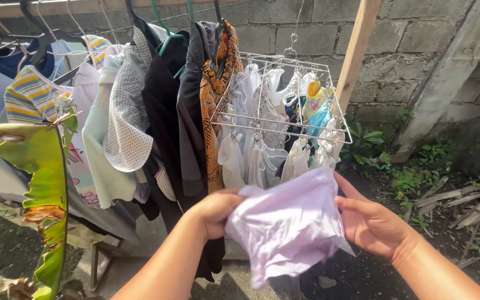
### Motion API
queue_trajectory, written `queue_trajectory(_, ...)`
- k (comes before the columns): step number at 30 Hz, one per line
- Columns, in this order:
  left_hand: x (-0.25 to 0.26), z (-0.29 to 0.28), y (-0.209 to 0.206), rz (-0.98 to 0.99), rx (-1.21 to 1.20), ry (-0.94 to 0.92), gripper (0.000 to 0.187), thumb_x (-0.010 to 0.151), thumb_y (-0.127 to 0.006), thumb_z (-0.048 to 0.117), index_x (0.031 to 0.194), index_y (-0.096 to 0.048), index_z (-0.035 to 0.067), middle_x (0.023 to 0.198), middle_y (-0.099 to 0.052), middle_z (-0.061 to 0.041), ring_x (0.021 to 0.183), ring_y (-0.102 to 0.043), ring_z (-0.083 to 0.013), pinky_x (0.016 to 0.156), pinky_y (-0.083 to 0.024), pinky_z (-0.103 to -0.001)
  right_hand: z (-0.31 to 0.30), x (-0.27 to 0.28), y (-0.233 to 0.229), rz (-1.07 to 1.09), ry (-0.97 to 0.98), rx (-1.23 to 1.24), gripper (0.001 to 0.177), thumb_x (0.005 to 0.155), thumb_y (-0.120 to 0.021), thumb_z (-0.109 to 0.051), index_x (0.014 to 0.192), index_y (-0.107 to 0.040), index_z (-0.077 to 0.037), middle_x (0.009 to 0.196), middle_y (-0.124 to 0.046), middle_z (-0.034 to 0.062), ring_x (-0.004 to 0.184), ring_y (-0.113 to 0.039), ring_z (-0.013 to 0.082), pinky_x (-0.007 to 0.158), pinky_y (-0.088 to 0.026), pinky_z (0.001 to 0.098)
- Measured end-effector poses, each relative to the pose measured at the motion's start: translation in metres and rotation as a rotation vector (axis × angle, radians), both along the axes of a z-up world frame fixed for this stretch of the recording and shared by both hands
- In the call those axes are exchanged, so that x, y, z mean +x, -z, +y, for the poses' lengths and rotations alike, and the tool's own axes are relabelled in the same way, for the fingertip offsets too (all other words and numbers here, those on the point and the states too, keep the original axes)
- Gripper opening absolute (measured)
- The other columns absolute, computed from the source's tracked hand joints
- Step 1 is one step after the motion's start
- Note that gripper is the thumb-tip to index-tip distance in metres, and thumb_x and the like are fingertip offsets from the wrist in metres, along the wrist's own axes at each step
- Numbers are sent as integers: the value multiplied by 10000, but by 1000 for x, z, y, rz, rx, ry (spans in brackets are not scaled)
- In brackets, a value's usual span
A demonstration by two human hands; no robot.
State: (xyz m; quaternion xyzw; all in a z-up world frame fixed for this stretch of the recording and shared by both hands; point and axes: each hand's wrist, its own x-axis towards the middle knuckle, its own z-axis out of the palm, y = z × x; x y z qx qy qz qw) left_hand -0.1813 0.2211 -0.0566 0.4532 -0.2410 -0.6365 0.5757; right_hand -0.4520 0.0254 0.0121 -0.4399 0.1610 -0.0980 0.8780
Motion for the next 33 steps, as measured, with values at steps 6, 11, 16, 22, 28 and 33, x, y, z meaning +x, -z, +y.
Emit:
queue_trajectory(6, -22, 24, 13, 20, 276, -76, 593, 967, -731, 91, 1447, -409, 225, 1092, -685, -84, 793, -565, -145, 698, -461, -293, -40, 32, 85, 96, 98, 212, 670, 926, -616, -88, 1553, -381, -119, 1324, -608, 223, 1173, -605, 324, 1008, -495, 463)
queue_trajectory(11, -45, 8, -1, -72, 182, -308, 551, 885, -790, 186, 1341, -514, 44, 990, -639, -68, 817, -622, -156, 745, -542, -329, 2, 31, 43, 99, 136, 208, 661, 871, -599, -68, 1499, -465, -226, 1217, -660, 114, 1061, -676, 255, 951, -537, 458)
queue_trajectory(16, -100, -23, -21, -514, 52, -162, 489, 792, -832, 198, 1203, -594, 85, 1018, -708, -7, 873, -650, -85, 750, -515, -279, 11, 43, 26, 32, 61, 201, 619, 859, -636, -81, 1457, -503, -168, 1170, -685, 141, 1017, -702, 267, 924, -555, 439)
queue_trajectory(22, -86, -28, -27, -744, 20, -350, 262, 843, -774, 197, 1005, -690, 10, 860, -711, -21, 765, -631, -84, 696, -524, -260, 7, 40, -10, 325, -76, -768, 576, 725, -840, -41, 1267, -652, -91, 1139, -744, 111, 985, -708, 176, 879, -546, 343)
queue_trajectory(28, -71, -31, -48, -624, -13, -572, 272, 953, -644, 244, 1095, -715, 23, 875, -717, -13, 736, -617, -73, 656, -515, -254, -6, 42, -6, 517, 129, -1281, 268, 766, -767, -147, 1002, -781, -21, 1048, -690, 87, 667, -787, 214, 653, -638, 344)
queue_trajectory(33, -106, -8, -105, -1075, 70, -519, 380, 884, -807, 301, 1127, -642, 60, 881, -678, -95, 810, -635, -184, 727, -544, -351, 4, 45, -32, 580, 244, -1076, 309, 974, -682, -291, 1067, -756, -6, 805, -775, 131, 631, -748, 224, 554, -593, 361)
